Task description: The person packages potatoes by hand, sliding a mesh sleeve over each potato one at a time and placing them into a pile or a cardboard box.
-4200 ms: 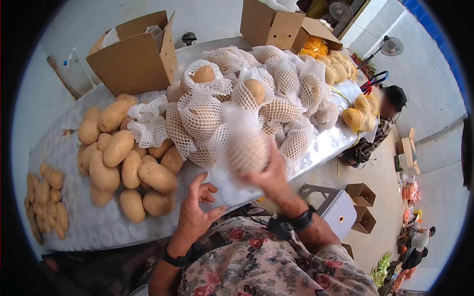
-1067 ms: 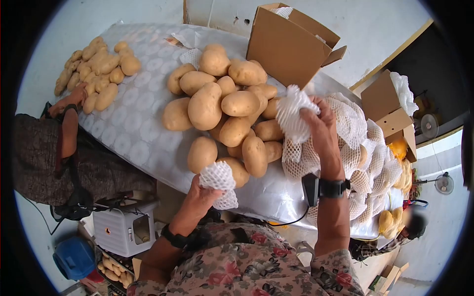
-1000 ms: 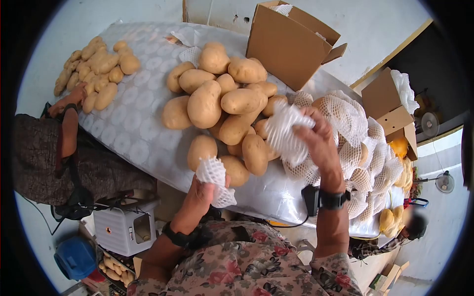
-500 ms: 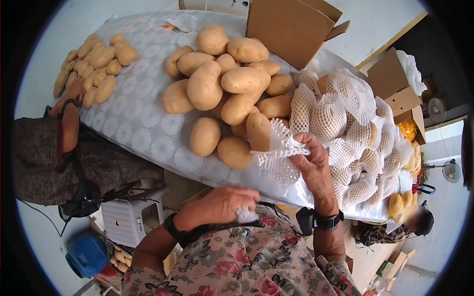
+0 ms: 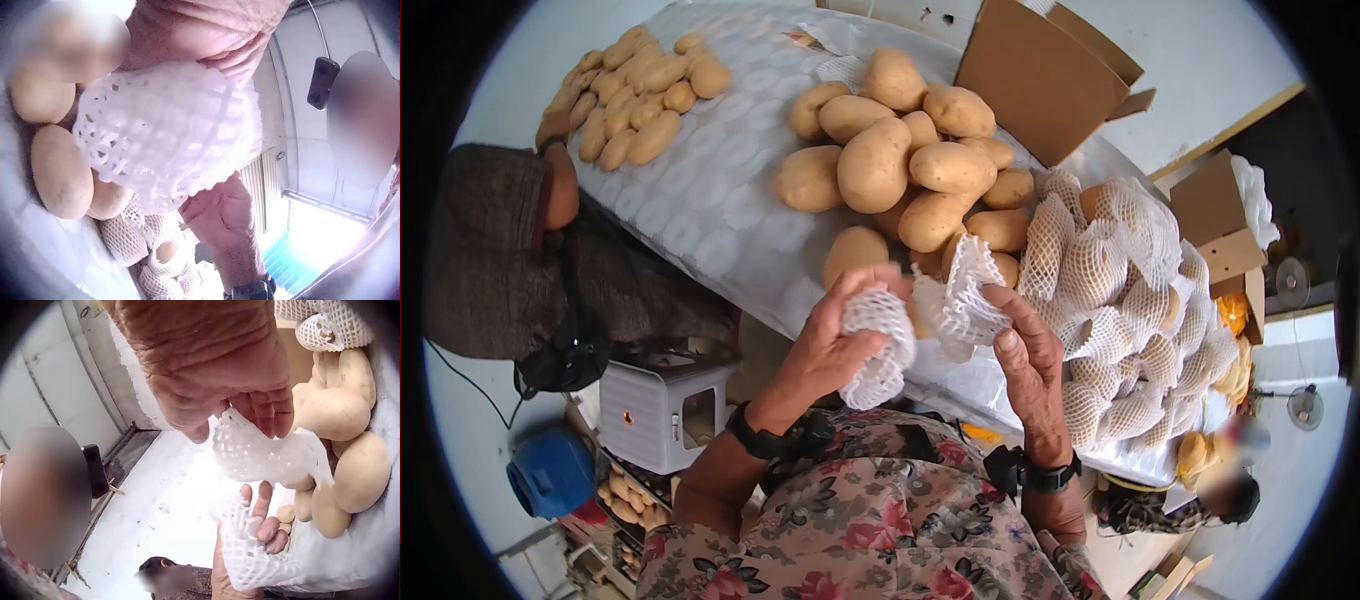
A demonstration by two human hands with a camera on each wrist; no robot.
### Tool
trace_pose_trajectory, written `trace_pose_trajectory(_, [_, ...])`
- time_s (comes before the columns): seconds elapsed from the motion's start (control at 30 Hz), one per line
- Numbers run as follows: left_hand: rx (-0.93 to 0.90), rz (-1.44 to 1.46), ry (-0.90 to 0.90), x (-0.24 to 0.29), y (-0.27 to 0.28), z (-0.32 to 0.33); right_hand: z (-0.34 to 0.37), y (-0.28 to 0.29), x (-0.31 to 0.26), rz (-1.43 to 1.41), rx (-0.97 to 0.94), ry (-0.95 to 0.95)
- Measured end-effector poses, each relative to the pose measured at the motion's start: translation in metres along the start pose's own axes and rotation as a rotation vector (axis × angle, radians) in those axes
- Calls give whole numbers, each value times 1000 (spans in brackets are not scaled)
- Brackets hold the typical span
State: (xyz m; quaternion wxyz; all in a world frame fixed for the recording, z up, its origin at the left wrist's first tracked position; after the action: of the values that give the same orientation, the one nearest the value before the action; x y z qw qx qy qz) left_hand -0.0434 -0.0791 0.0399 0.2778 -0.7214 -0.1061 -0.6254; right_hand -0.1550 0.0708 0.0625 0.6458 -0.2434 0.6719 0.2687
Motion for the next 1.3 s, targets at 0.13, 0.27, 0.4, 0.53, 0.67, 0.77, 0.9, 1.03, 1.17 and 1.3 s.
trace_pose_trajectory(0.13, [9, -164, -139, 1, -18, -4, -3, -13, -2, -175, 33, 93])
trace_pose_trajectory(0.27, [-29, -333, -160, -9, -13, 3, -15, 10, 8, -292, 247, 50])
trace_pose_trajectory(0.4, [-41, -479, -230, 0, -6, 9, -23, 28, 25, -520, 301, -81])
trace_pose_trajectory(0.53, [18, -439, -304, 1, -2, 13, -29, 21, 25, -602, 341, -117])
trace_pose_trajectory(0.67, [119, -234, -361, 10, 25, 18, -37, 29, 28, -538, 248, -50])
trace_pose_trajectory(0.77, [192, -345, -323, 10, 50, 21, -37, 20, 13, -310, 265, 30])
trace_pose_trajectory(0.9, [104, -488, -271, 39, 43, 19, -36, -11, -4, -114, 172, 137])
trace_pose_trajectory(1.03, [16, -412, -305, 50, 25, 18, -34, -40, -10, 5, 67, 148])
trace_pose_trajectory(1.17, [8, -411, -129, 19, 21, 14, -28, -61, -9, 16, -80, 107])
trace_pose_trajectory(1.3, [181, -464, -326, 17, 23, 4, -28, -62, -9, -68, -100, 117])
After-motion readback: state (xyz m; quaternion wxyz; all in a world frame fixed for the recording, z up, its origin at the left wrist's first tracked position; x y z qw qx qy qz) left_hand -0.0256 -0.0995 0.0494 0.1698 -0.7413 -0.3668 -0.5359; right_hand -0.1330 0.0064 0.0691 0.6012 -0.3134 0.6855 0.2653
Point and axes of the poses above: each hand's wrist, its own z-axis away from the middle knuckle, its own y-axis out of the back of the hand, x = y × z, the point moved 9 cm from there along -z, towards the middle knuckle, and after that the axes turned 9 degrees about x, right-handed, at the moved point
